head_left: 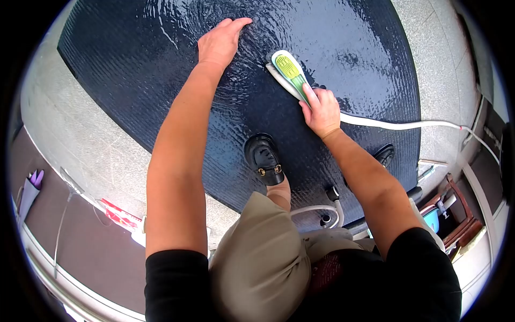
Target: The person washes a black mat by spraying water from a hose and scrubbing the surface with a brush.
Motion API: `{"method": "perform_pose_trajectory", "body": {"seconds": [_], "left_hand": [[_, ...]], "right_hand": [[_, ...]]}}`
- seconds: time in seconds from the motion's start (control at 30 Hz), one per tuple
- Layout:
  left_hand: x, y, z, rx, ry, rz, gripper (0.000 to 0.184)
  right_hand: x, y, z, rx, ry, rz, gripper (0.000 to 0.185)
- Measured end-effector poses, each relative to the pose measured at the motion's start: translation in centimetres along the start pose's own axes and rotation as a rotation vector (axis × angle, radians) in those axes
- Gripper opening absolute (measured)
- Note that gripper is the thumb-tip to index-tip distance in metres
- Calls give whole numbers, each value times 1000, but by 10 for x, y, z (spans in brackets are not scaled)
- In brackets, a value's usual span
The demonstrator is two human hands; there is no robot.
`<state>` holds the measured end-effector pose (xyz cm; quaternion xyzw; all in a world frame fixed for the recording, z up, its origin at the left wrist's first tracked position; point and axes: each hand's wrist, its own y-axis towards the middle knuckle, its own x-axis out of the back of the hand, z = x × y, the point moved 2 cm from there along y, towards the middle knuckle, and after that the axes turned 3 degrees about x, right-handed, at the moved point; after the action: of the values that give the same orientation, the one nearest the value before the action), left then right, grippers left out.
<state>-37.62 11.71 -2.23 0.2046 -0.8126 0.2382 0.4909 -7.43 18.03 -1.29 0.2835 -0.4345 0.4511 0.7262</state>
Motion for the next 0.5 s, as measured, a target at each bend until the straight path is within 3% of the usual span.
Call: {"method": "perform_pose_trajectory", "body": {"seconds": [0.5], "left_hand": [[-7,-1,-2,-1,37,-36,30]], "right_hand": [[-1,0,0,22,-15,-20,56]]}}
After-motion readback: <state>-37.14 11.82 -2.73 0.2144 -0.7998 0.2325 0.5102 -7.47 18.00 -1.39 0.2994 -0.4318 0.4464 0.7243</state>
